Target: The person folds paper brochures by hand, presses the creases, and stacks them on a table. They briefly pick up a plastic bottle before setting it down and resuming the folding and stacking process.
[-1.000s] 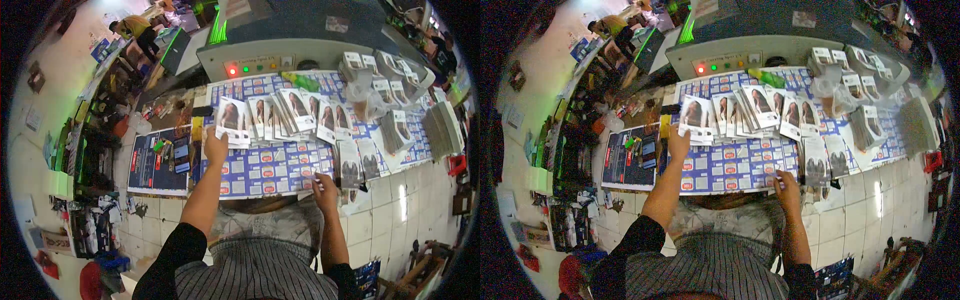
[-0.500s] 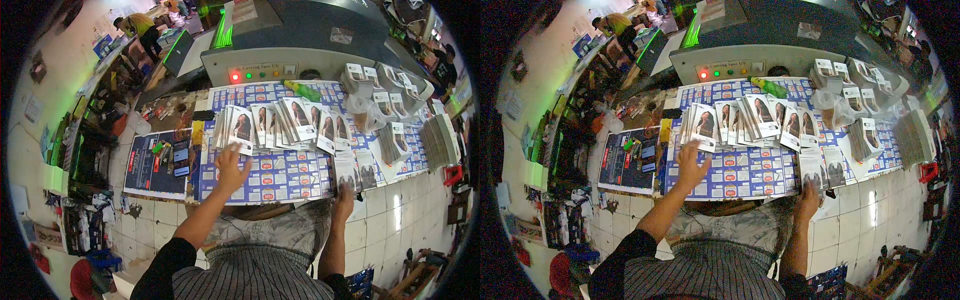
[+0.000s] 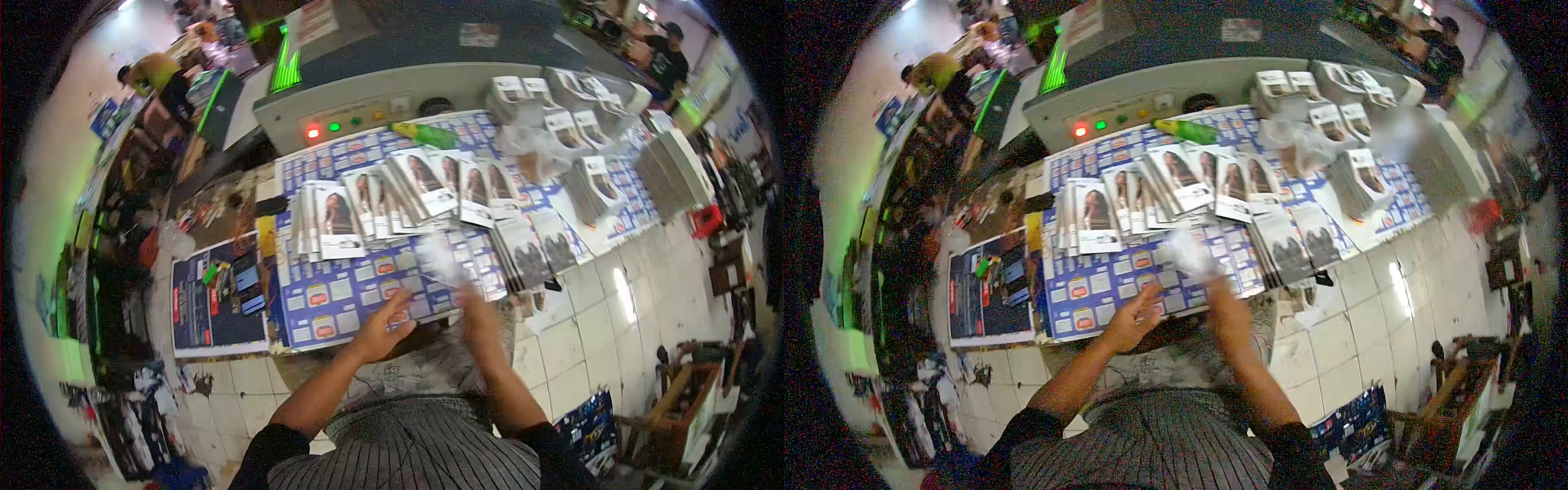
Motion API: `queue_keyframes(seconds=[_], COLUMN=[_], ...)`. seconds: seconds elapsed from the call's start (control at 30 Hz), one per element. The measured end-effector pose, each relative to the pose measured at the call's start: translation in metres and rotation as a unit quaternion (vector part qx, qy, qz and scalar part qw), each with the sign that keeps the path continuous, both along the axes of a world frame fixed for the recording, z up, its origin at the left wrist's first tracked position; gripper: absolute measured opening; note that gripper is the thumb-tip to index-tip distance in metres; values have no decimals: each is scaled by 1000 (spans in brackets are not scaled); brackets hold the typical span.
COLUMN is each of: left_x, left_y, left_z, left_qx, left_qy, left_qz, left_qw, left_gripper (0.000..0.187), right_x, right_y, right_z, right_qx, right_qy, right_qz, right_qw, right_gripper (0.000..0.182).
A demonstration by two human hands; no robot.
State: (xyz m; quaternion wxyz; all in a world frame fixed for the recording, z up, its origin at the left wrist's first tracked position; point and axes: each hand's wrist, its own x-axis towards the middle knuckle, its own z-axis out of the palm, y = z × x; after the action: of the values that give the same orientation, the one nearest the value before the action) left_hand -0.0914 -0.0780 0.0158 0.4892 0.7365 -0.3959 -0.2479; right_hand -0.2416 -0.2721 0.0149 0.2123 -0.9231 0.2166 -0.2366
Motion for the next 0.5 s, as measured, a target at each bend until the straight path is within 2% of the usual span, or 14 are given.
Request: queue_keyframes(seconds=[0.03, 0.07, 0.1, 0.13, 0.2, 0.23, 0.27, 0.33, 0.4, 0.5], left_x=[-7, -11, -8, -3, 9, 8, 7, 2, 0, 2], left_y=[-7, -12, -9, -3, 13, 20, 28, 32, 29, 32], left_z=[-3, -6, -11, -19, -39, -42, -46, -30, -11, -12], left_qx=[-73, -141, -132, -133, -109, -133, -134, -162, -172, -199], left_qy=[141, 278, 328, 329, 363, 382, 382, 446, 449, 457], left_qz=[44, 89, 153, 147, 183, 164, 166, 132, 148, 158], left_qw=[986, 946, 923, 923, 907, 899, 899, 870, 864, 853], left_gripper=[37, 37, 36, 36, 36, 38, 38, 38, 37, 37], right_x=[12, 23, 34, 39, 50, 56, 60, 66, 68, 72], right_y=[22, 45, 61, 63, 61, 58, 56, 48, 57, 63], right_z=[0, 0, 14, 23, 34, 27, 22, 20, 22, 22], right_qx=[27, 62, 42, 39, 176, 135, 136, 123, 132, 51], right_qy=[-19, -30, -57, -56, -57, -92, -91, -59, -34, -79], right_qz=[104, 205, 240, 235, 114, 45, 47, 145, 139, 161], right_qw=[994, 976, 968, 970, 976, 986, 985, 980, 981, 983], right_gripper=[40, 44, 46, 46, 52, 57, 57, 63, 65, 67])
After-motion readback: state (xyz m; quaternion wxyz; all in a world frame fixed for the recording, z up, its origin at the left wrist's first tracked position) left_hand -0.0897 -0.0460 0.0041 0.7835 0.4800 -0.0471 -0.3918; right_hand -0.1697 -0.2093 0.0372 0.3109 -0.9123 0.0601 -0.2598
